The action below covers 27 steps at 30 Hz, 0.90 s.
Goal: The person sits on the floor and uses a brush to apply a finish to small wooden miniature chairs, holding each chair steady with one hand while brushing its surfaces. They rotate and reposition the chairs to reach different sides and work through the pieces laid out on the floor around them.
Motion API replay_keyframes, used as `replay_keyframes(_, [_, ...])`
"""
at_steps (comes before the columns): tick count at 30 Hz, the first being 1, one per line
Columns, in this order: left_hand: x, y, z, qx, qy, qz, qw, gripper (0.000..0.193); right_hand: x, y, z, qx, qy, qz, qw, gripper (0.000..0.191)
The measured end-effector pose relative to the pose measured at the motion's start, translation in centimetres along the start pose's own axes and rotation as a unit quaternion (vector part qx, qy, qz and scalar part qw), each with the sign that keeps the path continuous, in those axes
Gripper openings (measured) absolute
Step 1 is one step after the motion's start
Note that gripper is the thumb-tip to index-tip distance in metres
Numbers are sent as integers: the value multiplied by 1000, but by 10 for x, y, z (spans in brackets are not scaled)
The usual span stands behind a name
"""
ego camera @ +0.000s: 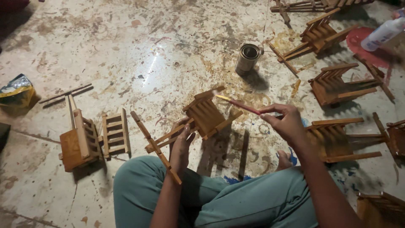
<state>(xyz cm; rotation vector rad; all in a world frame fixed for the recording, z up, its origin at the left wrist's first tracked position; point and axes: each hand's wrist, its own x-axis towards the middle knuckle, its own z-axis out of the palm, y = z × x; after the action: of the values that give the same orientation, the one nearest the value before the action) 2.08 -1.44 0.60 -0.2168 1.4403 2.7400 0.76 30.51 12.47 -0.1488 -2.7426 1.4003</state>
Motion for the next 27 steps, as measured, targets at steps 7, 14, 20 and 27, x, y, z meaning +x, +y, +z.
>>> replay_keyframes(7, [0, 2, 2, -3, -9, 4, 1000, 37, -14, -11, -1, 115, -59, 41, 991, 22])
replay_keyframes(14, [-3, 4, 4, 20, -7, 9, 1000, 36, 9, -3, 0, -33, 40, -14, 999, 17])
replay_keyframes(20, [0, 6, 8, 15, 9, -15, 1000, 36, -12, -9, 3, 92, -50, -9, 994, 19])
replay_keyframes(27, [-2, 5, 7, 25, -6, 2, 1000, 37, -7, -13, 8, 86, -33, 1, 996, 19])
